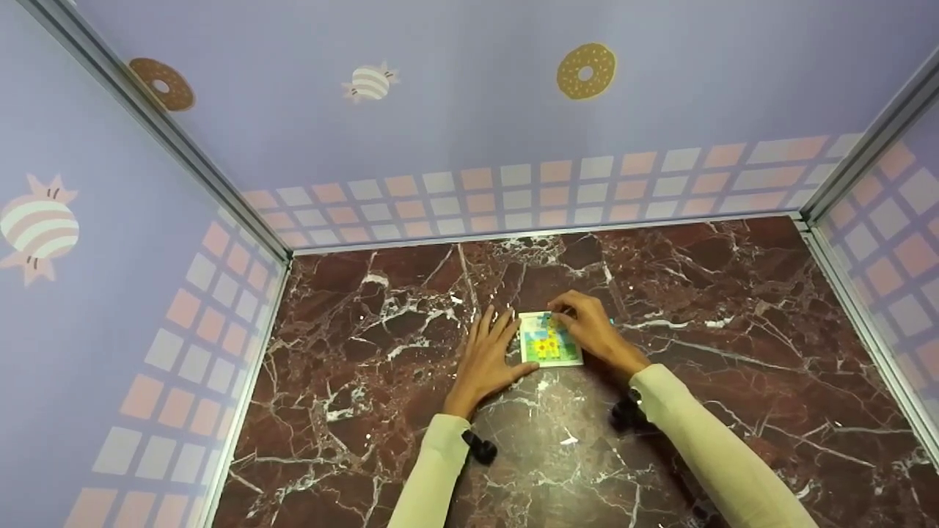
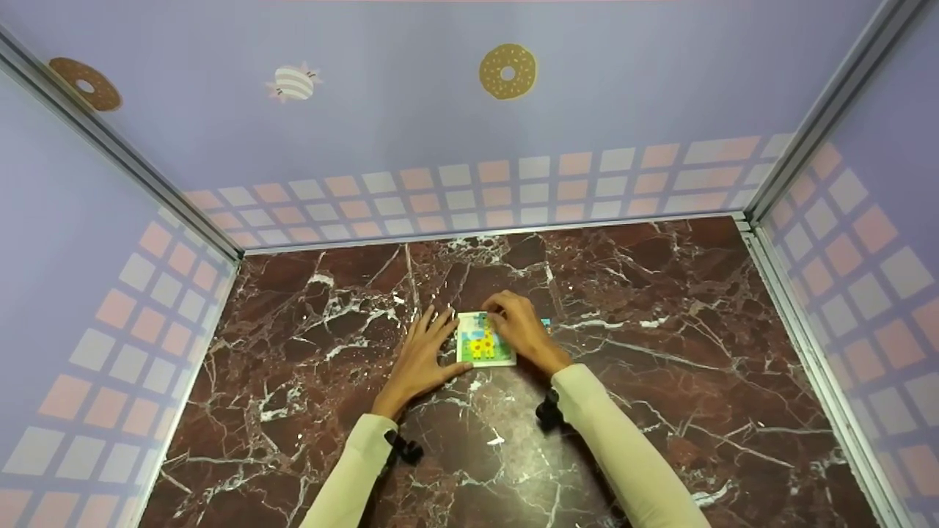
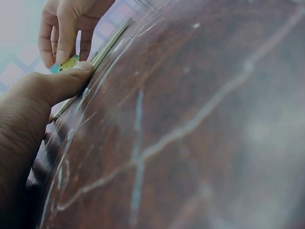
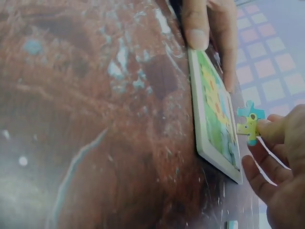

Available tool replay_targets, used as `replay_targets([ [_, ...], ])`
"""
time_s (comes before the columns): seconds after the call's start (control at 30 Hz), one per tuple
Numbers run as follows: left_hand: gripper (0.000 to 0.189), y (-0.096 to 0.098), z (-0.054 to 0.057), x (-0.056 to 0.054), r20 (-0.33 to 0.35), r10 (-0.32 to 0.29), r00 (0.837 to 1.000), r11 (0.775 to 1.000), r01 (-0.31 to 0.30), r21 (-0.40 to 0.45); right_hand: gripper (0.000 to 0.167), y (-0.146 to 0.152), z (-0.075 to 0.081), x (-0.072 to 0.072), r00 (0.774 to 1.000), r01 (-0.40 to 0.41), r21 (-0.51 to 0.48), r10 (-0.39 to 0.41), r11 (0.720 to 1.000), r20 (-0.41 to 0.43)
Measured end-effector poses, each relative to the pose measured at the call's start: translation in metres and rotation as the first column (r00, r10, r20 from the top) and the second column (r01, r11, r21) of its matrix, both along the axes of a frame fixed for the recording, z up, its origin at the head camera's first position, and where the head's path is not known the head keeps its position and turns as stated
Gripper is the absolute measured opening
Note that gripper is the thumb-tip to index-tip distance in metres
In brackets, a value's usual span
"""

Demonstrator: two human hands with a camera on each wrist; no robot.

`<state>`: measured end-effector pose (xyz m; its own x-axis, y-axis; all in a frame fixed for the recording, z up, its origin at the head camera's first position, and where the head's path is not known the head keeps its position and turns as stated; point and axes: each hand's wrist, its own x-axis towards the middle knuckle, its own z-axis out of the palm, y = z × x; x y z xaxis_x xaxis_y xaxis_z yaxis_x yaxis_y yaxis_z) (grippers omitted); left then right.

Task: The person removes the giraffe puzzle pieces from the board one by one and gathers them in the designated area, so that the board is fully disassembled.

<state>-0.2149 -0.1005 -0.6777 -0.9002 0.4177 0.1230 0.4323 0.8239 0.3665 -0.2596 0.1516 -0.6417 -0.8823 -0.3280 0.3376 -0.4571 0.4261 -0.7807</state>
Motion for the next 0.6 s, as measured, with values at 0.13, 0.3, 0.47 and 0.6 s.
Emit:
replay_targets([
  [0.13, 0.100, 0.000, 0.000, 0.001, 0.011, 0.003, 1.000, 1.000, -0.004, 0.021, 0.012, 0.008, 0.002, 0.002, 0.999, 0.031, -0.032, -0.031, 0.999, 0.009],
  [0.3, 0.100, 0.000, -0.001, 0.001, 0.018, -0.003, 1.000, 1.000, 0.003, 0.024, 0.011, 0.025, 0.001, 0.007, 0.997, 0.070, -0.058, -0.069, 0.996, 0.017],
  [0.47, 0.101, 0.000, -0.001, 0.000, 0.021, -0.002, 1.000, 1.000, 0.001, 0.020, 0.012, 0.046, 0.000, 0.012, 0.993, 0.116, -0.085, -0.115, 0.990, 0.021],
  [0.6, 0.100, 0.000, -0.002, 0.000, 0.004, 0.003, 1.000, 1.000, -0.003, 0.007, 0.013, 0.063, 0.000, 0.015, 0.988, 0.150, -0.093, -0.148, 0.984, 0.033],
])
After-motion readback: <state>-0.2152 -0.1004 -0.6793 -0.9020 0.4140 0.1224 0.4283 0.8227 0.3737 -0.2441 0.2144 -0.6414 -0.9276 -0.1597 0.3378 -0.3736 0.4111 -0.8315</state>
